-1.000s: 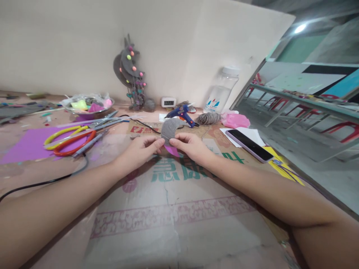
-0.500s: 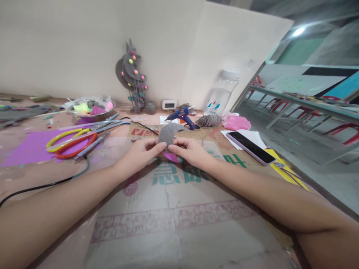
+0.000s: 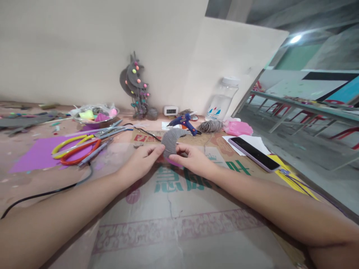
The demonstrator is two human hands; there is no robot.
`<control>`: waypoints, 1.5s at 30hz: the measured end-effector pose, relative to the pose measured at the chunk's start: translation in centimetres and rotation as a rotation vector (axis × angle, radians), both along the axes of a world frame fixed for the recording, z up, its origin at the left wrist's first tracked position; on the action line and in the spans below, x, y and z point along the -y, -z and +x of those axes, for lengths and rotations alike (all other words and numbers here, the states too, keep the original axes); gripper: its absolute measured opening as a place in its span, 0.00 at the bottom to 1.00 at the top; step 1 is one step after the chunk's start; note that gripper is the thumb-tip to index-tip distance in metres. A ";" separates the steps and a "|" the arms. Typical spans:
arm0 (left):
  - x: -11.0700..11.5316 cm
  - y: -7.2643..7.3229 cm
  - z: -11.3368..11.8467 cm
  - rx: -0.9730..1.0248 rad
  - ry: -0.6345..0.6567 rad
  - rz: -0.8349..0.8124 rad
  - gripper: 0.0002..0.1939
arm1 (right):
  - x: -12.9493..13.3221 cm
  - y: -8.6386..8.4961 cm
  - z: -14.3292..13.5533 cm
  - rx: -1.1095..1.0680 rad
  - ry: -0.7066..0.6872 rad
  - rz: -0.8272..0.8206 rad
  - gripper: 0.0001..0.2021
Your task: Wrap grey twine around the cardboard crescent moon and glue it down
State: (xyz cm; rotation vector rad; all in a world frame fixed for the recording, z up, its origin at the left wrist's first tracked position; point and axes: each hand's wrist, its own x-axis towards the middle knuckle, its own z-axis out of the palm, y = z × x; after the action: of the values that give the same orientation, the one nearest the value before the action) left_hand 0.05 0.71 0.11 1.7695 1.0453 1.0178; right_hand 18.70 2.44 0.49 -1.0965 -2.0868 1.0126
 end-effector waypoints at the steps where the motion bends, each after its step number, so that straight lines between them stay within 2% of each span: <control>1: 0.0 0.0 0.0 0.036 0.011 -0.022 0.19 | -0.1 0.1 0.1 0.001 0.002 0.011 0.12; 7: -0.1 0.1 0.2 -0.017 -0.051 0.003 0.13 | -0.2 -0.2 -0.1 0.055 0.017 0.081 0.12; 11: -0.4 0.6 0.1 0.006 -0.080 0.020 0.13 | 0.2 -0.9 -0.3 0.095 0.149 0.209 0.11; 14: -0.5 0.6 0.1 0.000 -0.093 0.017 0.13 | 0.4 -1.2 -0.4 0.107 0.203 0.208 0.09; 19: -0.2 0.2 0.1 0.032 -0.067 0.028 0.14 | 0.4 -1.2 -0.3 0.109 0.171 0.197 0.10; 28: -0.5 0.7 0.1 0.045 -0.025 0.047 0.11 | 0.2 -1.0 -0.4 0.122 0.127 0.244 0.12; 32: -0.3 0.5 0.2 0.025 -0.038 0.055 0.11 | 0.3 -0.9 -0.4 0.167 0.144 0.288 0.13; 38: -0.2 0.3 0.2 0.066 -0.017 0.043 0.10 | 0.7 -0.8 -0.4 0.257 0.253 0.391 0.14; 45: -0.6 0.8 0.2 0.090 -0.075 0.005 0.13 | 0.4 -0.8 -0.4 0.151 0.164 0.366 0.10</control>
State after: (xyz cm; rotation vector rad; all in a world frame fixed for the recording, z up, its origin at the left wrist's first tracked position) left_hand 0.29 1.26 -0.68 1.6837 1.0599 1.1364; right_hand 18.26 2.07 1.31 -1.1552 -2.1472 0.4569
